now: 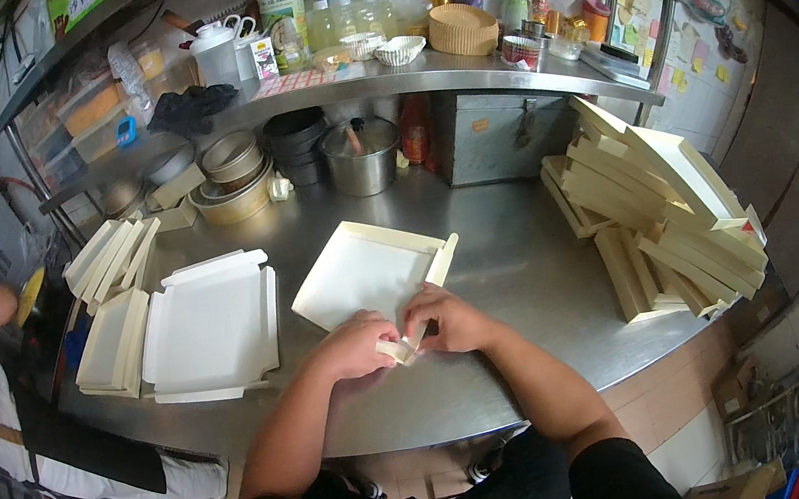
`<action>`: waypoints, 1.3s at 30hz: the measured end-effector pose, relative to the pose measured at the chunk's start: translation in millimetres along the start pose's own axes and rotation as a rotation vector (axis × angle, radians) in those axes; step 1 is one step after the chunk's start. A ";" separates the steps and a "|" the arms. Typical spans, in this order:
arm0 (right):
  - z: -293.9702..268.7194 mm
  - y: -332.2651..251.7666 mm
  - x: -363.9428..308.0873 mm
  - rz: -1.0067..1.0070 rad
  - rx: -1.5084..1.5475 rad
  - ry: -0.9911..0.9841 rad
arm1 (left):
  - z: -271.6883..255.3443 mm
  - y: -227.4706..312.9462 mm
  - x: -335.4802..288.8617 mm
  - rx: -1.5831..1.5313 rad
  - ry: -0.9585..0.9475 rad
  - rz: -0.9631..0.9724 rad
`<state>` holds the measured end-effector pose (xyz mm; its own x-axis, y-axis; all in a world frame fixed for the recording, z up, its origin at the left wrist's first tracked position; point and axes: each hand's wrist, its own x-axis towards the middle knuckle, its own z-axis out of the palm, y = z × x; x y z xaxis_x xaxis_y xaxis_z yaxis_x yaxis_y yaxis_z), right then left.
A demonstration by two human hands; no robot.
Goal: The person repeatedly assembles white styrofoam tray lids by hand on a stainless steel counter. They pick up a flat lid, fold and snap its side flaps into place, then stack the finished lid. The process is repeated continuously throughout the clip.
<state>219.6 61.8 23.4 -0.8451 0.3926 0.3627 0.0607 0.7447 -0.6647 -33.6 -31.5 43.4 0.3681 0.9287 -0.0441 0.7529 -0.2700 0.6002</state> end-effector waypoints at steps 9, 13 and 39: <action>-5.2 4.4 -4.5 -0.032 -0.072 -0.008 | -5.9 5.8 -2.5 -0.084 0.047 0.015; 0.1 5.4 -1.7 -0.059 -0.045 -0.054 | -9.4 3.5 -0.7 -0.112 0.072 0.201; 5.5 4.0 -0.1 0.046 -0.101 -0.092 | -5.3 -5.5 17.2 0.040 -0.070 0.160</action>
<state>217.0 61.7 17.1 -0.8849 0.3799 0.2695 0.1494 0.7795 -0.6083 -34.3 -12.7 43.6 0.5208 0.8536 -0.0071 0.7023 -0.4237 0.5721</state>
